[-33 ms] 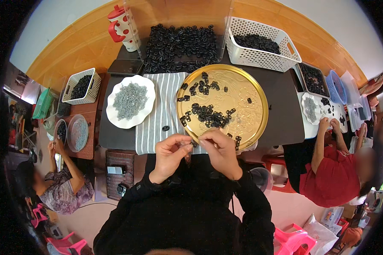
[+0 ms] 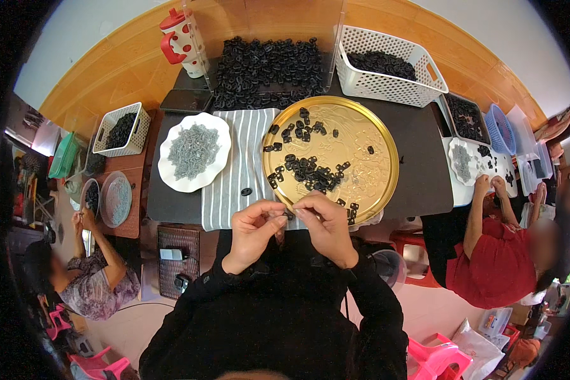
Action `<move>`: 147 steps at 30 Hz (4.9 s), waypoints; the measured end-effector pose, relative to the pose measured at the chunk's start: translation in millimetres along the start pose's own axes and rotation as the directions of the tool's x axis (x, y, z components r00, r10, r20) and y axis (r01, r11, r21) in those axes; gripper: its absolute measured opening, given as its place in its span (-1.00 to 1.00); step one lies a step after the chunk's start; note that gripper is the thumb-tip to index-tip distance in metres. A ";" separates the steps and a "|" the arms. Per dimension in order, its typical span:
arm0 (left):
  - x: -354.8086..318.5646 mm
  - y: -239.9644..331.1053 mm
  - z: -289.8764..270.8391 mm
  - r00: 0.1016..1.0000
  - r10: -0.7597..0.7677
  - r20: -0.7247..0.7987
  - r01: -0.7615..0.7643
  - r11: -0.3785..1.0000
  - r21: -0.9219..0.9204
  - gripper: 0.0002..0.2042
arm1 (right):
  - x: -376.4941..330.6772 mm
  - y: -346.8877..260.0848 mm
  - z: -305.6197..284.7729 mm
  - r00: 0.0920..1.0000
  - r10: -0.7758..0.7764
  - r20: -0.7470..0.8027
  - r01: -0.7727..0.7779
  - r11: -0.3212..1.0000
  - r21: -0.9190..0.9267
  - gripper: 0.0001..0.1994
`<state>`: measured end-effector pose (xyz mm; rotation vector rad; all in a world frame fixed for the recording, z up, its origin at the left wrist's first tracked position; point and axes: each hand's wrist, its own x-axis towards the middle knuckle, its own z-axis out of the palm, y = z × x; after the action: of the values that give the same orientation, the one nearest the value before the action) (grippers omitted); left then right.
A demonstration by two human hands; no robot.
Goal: The person repeatedly picks up small black plastic pieces from a round tray and assembles them together by hand.
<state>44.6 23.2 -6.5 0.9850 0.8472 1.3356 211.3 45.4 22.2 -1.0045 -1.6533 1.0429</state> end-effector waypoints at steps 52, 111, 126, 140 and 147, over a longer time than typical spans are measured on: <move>-11.4 -0.1 0.5 0.993 0.100 -0.057 -0.103 0.994 -0.040 -0.79 | -24.6 4.8 46.5 0.960 0.050 -0.276 0.021 0.969 0.247 -0.86; 5.5 9.6 -18.1 0.939 -0.337 -0.070 0.234 0.775 -0.587 -0.82 | -13.5 4.1 68.8 0.940 0.046 -0.337 0.033 0.974 0.223 -0.91; -1.4 3.5 -11.6 0.974 -0.212 -0.081 0.144 0.852 -0.503 -0.81 | -12.1 1.6 68.5 0.916 0.055 -0.398 0.039 0.974 0.225 -0.88; -4.7 2.0 -7.7 0.997 0.068 -0.045 -0.074 0.984 -0.159 -0.76 | -17.4 2.0 68.9 0.906 0.130 -0.403 0.010 0.945 0.326 -0.86; -3.7 -4.5 -15.7 0.998 0.002 -0.067 -0.015 0.981 -0.193 -0.80 | -17.0 -2.4 69.3 0.908 0.156 -0.388 -0.012 0.937 0.348 -0.86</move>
<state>31.5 21.0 -16.7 0.7964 0.7478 1.4359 149.3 15.3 4.0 -0.9887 -1.0507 1.0444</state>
